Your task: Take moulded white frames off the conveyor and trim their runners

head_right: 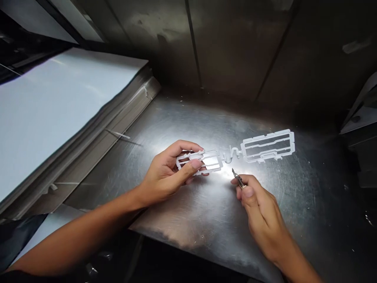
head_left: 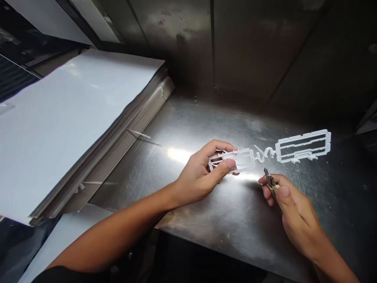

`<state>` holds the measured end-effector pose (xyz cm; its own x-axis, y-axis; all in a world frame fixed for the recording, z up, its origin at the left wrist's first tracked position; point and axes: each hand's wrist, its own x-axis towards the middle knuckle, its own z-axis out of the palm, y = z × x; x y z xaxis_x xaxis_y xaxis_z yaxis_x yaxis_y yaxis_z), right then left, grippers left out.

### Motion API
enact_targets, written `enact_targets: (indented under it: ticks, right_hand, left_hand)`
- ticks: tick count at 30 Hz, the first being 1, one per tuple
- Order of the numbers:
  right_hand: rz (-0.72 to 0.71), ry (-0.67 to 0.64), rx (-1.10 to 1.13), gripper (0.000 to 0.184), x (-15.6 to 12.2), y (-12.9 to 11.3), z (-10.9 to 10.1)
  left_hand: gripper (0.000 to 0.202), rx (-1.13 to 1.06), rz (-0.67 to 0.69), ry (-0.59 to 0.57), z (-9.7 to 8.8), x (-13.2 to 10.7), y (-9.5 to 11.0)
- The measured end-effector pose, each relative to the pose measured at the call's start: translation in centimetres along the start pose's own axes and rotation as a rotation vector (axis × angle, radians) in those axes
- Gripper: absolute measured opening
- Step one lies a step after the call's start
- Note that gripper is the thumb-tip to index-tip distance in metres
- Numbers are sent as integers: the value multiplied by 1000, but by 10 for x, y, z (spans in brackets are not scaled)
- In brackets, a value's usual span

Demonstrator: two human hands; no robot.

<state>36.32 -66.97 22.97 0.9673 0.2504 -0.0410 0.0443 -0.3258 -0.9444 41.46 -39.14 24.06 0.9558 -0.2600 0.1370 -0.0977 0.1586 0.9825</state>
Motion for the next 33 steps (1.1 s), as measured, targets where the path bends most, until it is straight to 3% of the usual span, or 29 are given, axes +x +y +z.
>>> enact_targets:
  ticks: [12, 33]
  right_hand:
    - [-66, -84, -37, 31, 2, -9, 4]
    - [-60, -95, -115, 35, 4, -15, 4]
  left_hand:
    - [16, 74, 95, -63, 9, -5, -1]
    - [20, 196, 36, -61, 8, -7, -3]
